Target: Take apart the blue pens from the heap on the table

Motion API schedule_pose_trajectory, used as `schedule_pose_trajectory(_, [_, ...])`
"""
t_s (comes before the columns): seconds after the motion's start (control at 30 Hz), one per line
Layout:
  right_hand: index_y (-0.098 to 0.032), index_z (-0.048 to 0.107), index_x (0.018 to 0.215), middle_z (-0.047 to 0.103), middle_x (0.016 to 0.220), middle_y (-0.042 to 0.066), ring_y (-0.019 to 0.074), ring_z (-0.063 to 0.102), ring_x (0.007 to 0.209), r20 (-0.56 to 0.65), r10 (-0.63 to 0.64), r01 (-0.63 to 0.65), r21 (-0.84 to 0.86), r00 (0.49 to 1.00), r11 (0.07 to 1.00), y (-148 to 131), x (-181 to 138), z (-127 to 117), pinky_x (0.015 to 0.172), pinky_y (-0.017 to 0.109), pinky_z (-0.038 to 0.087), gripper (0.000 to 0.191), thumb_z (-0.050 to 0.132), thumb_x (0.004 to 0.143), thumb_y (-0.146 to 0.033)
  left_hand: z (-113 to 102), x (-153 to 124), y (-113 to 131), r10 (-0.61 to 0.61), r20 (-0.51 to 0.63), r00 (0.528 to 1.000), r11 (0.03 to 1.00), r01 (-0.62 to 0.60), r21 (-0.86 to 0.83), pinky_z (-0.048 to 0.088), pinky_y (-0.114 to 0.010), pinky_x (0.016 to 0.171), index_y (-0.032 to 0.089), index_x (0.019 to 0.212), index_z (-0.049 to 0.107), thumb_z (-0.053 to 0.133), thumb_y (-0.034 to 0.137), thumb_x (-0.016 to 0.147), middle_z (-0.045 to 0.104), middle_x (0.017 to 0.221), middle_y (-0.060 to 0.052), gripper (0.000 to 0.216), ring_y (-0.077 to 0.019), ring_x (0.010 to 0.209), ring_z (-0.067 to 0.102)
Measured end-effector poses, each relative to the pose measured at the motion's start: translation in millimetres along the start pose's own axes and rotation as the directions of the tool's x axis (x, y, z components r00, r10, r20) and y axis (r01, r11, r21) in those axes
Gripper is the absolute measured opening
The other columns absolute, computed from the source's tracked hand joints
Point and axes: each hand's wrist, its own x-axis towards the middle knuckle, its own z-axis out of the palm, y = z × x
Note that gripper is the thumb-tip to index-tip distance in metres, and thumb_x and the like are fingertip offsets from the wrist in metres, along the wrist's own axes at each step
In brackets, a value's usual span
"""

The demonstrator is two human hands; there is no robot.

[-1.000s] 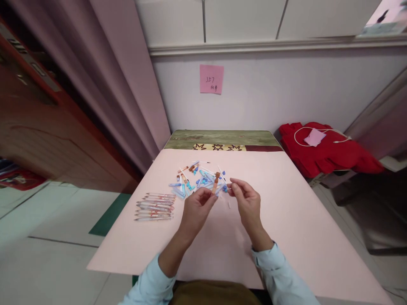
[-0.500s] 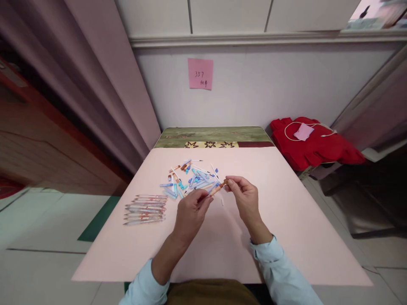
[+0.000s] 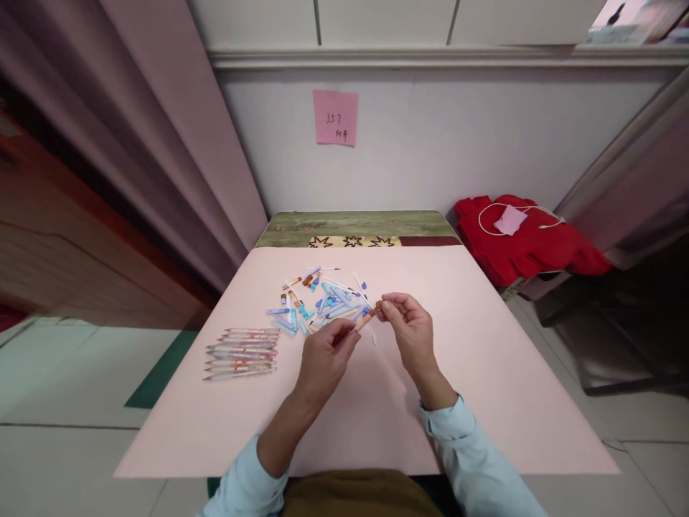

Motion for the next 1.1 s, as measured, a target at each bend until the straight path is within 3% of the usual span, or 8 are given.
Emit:
schedule_pose_trajectory(0.2, [-0.018, 0.068, 0.085, 0.07, 0.077, 0.003, 0.0147, 0.063, 0.069, 0.041, -0.01, 0.013, -0.062, 0.999, 0.998, -5.5, -3.0, 9.2, 0.069, 0.03, 0.054, 0.022, 0.073, 0.08, -0.039, -4.8, -3.3, -2.1, -0.031, 0.035, 0.999, 0.999, 0.031, 0.011, 0.039, -0.024, 0.059, 0.02, 0.081, 0.07, 0.065, 0.03, 0.081, 0.063, 0.068, 0.001, 0.011, -0.0134, 0.062, 0.053])
schedule_pose_trajectory(0.4, [-0.019, 0.066, 0.103, 0.074, 0.093, 0.007, 0.0158, 0.067, 0.073, 0.037, 0.012, -0.009, -0.078, 0.999, 0.997, -9.0, -5.4, 15.2, 0.073, 0.033, 0.056, 0.032, 0.067, 0.085, -0.044, -14.1, -7.4, -12.1, -0.132, 0.074, 0.988, 0.954, 0.147, -0.261, 0.043, -0.023, 0.061, 0.017, 0.083, 0.069, 0.069, 0.033, 0.079, 0.063, 0.073, -0.001, 0.017, -0.0122, 0.065, 0.054])
schedule_pose_trajectory(0.5, [-0.018, 0.068, 0.101, 0.074, 0.091, 0.008, 0.0156, 0.066, 0.071, 0.019, 0.042, -0.039, -0.131, 0.999, 0.991, 0.1, -2.6, 6.4, 0.071, 0.033, 0.056, 0.034, 0.067, 0.084, -0.047, -36.8, 2.4, -20.7, -0.181, 0.006, 0.983, 0.929, 0.173, -0.328, 0.045, -0.023, 0.059, 0.016, 0.083, 0.068, 0.072, 0.036, 0.075, 0.064, 0.072, -0.001, 0.022, -0.0127, 0.065, 0.056])
schedule_pose_trajectory(0.57, [-0.017, 0.069, 0.097, 0.074, 0.086, 0.008, 0.0157, 0.065, 0.068, -0.002, 0.08, -0.079, -0.178, 0.997, 0.981, 9.4, -0.4, -2.4, 0.069, 0.032, 0.056, 0.036, 0.069, 0.082, -0.049, -63.1, 16.7, -28.6, -0.193, -0.108, 0.975, 0.937, 0.151, -0.315, 0.045, -0.022, 0.056, 0.016, 0.081, 0.067, 0.077, 0.037, 0.069, 0.063, 0.07, 0.0, 0.027, -0.0118, 0.062, 0.056])
schedule_pose_trajectory(0.7, [-0.016, 0.071, 0.093, 0.073, 0.083, 0.008, 0.0157, 0.063, 0.067, -0.084, 0.127, -0.143, -0.225, 0.988, 0.964, 27.7, 1.5, -16.7, 0.068, 0.032, 0.055, 0.039, 0.071, 0.078, -0.051, -127.3, 57.2, -54.4, -0.194, -0.282, 0.939, 0.976, 0.156, -0.151, 0.043, -0.021, 0.05, 0.015, 0.078, 0.066, 0.079, 0.039, 0.061, 0.06, 0.064, 0.002, 0.032, -0.0101, 0.054, 0.053])
schedule_pose_trajectory(0.8, [-0.015, 0.071, 0.093, 0.073, 0.082, 0.007, 0.016, 0.064, 0.068, -0.111, 0.157, -0.179, -0.234, 0.981, 0.955, 38.9, 0.7, -21.0, 0.069, 0.031, 0.055, 0.041, 0.072, 0.076, -0.053, -162.6, 84.8, -82.2, -0.225, -0.341, 0.913, 0.956, 0.274, 0.104, 0.043, -0.022, 0.049, 0.016, 0.077, 0.065, 0.072, 0.041, 0.065, 0.058, 0.061, 0.003, 0.028, -0.0108, 0.051, 0.053])
schedule_pose_trajectory(0.87, [-0.015, 0.071, 0.093, 0.073, 0.081, 0.007, 0.0157, 0.063, 0.068, -0.125, 0.184, -0.21, -0.244, 0.975, 0.947, 44.9, -0.7, -22.4, 0.068, 0.029, 0.054, 0.041, 0.072, 0.076, -0.053, -175.0, 97.2, -101.2, -0.266, -0.367, 0.891, 0.884, 0.378, 0.277, 0.043, -0.023, 0.051, 0.017, 0.077, 0.065, 0.068, 0.039, 0.069, 0.058, 0.058, 0.003, 0.024, -0.0115, 0.05, 0.054])
schedule_pose_trajectory(1.1, [-0.016, 0.072, 0.095, 0.073, 0.08, 0.006, 0.0159, 0.063, 0.068, -0.175, 0.246, -0.286, -0.265, 0.953, 0.921, 55.6, -1.9, -27.4, 0.065, 0.026, 0.053, 0.042, 0.073, 0.075, -0.053, -180.7, 117.9, -149.4, -0.334, -0.383, 0.861, 0.705, 0.498, 0.506, 0.038, -0.025, 0.056, 0.019, 0.062, 0.066, 0.074, 0.027, 0.061, 0.063, 0.058, -0.001, 0.01, -0.016, 0.059, 0.058])
